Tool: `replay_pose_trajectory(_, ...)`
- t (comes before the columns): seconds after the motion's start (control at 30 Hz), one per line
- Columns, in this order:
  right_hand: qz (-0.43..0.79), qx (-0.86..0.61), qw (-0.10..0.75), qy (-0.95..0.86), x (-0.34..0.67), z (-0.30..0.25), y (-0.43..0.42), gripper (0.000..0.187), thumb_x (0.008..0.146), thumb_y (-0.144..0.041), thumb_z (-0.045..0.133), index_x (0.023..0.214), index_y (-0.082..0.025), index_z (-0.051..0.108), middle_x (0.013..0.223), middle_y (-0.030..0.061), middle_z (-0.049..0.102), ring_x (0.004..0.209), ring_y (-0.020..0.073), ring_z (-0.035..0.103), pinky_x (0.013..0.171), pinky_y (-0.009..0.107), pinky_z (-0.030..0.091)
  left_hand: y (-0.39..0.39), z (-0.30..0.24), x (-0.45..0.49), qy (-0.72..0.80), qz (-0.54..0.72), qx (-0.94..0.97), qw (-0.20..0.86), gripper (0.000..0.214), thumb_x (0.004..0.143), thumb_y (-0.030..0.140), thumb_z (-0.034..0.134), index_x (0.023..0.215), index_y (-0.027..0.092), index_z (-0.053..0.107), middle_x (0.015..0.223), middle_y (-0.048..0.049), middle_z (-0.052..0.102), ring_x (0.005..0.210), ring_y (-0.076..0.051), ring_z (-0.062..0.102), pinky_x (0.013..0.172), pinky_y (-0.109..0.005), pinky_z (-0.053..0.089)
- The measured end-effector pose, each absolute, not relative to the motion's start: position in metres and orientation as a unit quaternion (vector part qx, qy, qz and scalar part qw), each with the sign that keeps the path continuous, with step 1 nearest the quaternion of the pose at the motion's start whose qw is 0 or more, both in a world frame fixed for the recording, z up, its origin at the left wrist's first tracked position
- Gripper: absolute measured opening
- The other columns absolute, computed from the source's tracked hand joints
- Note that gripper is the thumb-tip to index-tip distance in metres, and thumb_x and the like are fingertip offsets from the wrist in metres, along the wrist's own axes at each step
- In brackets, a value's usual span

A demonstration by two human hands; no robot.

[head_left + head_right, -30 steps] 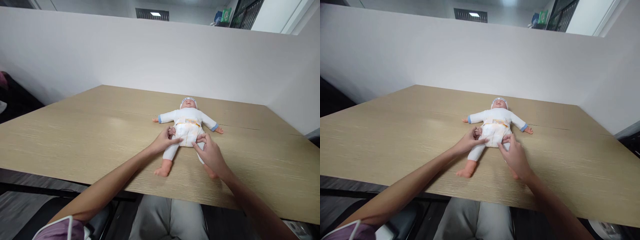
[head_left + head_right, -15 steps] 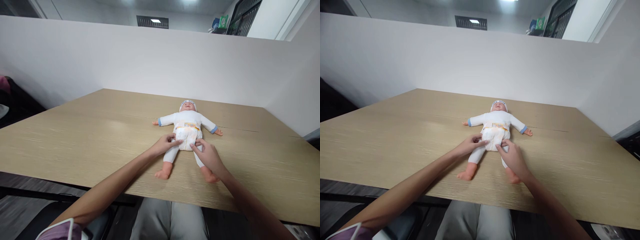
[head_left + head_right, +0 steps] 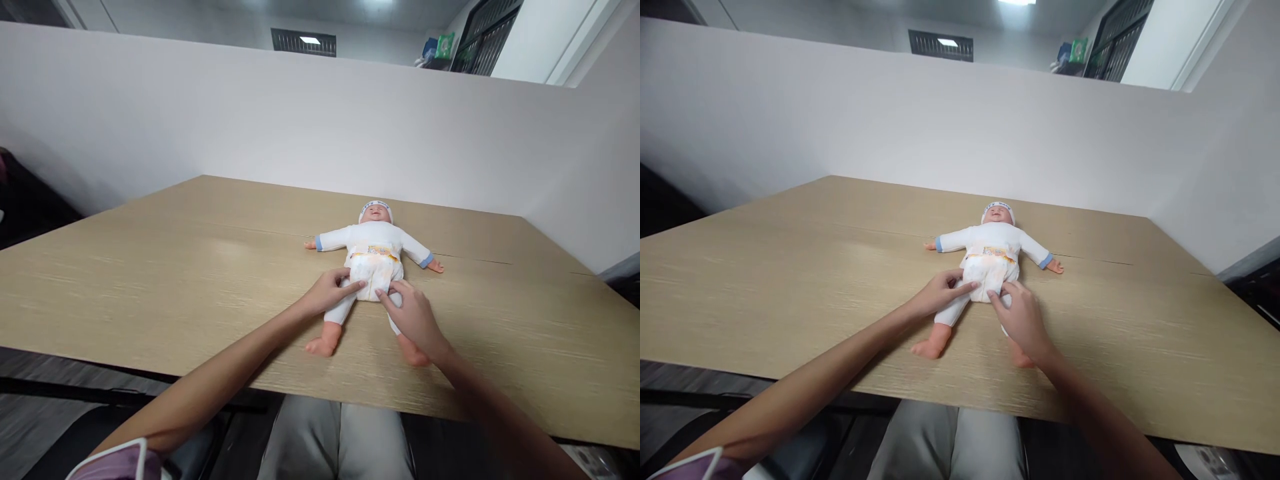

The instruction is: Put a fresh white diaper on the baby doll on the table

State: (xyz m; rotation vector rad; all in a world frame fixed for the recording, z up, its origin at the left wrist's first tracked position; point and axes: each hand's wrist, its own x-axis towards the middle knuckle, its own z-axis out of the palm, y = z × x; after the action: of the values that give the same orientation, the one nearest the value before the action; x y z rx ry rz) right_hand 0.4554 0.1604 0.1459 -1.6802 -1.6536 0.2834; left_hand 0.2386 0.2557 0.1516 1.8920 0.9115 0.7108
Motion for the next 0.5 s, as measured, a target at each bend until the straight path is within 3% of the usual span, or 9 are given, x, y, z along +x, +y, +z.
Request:
replay_pose_trajectory(0.3, 0.247, -0.624, 0.443, -0.595, 0.464, 0.137, 0.172, 0.046, 0.090, -0.066, 0.066, 0.081, -0.022, 0.067, 0.073, 0.0002, 0.065, 0.065, 0.0186, 0.053, 0.062, 0.031, 0.037, 0.261, 0.146, 0.238, 0.338, 0.297, 0.698, 0.557, 0.055, 0.085, 0.070, 0.074, 0.096, 0.016, 0.079, 0.092, -0.0069, 0.076, 0.089, -0.026, 0.066, 0.077, -0.035, 0.052)
replay_pose_trajectory(0.5, 0.201, -0.628, 0.433, -0.614, 0.460, 0.138, 0.169, 0.040, 0.093, -0.060, 0.065, 0.083, -0.021, 0.068, 0.085, 0.0033, 0.070, 0.072, 0.0199, 0.056, 0.068, 0.032, 0.040, 0.260, 0.146, 0.238, 0.343, 0.293, 0.683, 0.575, 0.058, 0.082, 0.071, 0.077, 0.102, 0.017, 0.080, 0.103, -0.0089, 0.079, 0.100, -0.030, 0.068, 0.082, -0.036, 0.054)
